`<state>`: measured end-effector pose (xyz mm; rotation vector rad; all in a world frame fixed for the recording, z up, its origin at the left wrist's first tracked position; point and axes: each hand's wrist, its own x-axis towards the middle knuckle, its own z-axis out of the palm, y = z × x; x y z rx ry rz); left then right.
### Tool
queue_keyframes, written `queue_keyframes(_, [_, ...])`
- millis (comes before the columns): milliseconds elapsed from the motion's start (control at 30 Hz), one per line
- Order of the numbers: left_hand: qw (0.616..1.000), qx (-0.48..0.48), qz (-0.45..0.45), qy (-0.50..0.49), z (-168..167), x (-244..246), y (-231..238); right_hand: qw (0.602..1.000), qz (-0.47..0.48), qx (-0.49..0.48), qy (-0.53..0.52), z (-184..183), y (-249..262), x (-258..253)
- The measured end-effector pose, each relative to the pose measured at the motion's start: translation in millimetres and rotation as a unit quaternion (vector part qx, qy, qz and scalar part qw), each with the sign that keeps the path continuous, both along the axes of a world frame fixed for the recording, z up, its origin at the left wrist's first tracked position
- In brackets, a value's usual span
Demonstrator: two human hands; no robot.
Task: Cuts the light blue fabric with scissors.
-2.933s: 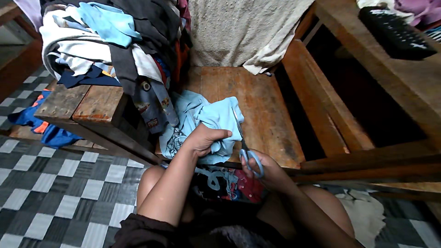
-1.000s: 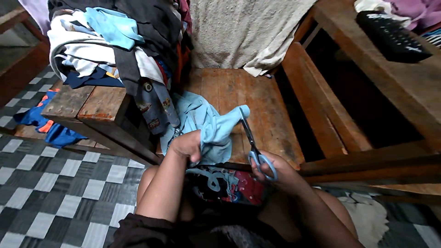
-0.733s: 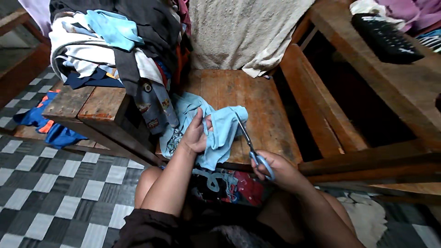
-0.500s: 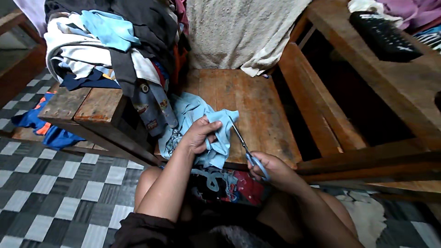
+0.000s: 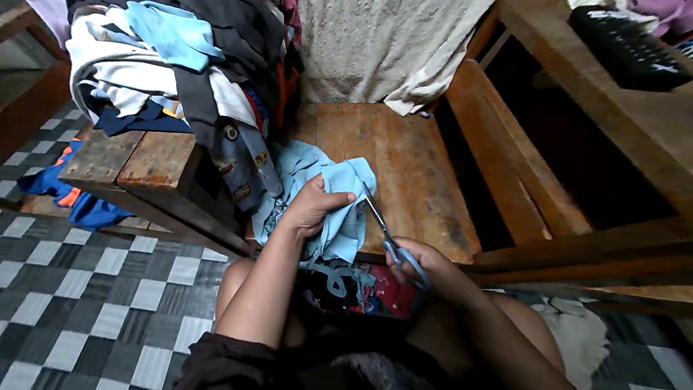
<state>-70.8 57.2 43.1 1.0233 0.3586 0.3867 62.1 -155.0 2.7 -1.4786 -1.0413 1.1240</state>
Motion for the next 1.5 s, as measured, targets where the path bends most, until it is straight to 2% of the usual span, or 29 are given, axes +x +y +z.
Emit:
queue_keyframes(367, [0.999, 0.023, -0.041, 0.021, -0.3, 2.8, -1.4, 0.999, -0.028, 0.013, 0.028, -1.5, 8.3, -8.7])
queue_keyframes(800, [0.998, 0.041, -0.01, 0.036, 3.1, 0.7, 2.1, 0.998, -0.051, 0.012, 0.031, -3.3, 9.2, -12.5])
queue_keyframes(1000, [0.999, 0.031, 0.019, -0.002, -1.6, 1.6, 5.2, 0.997, -0.047, 0.016, 0.057, -3.0, 9.2, -11.9])
queue_keyframes(1500, [0.994, 0.073, -0.073, 0.024, -2.9, 3.7, 3.5, 0.995, -0.052, 0.039, 0.077, -5.1, 12.7, -15.1])
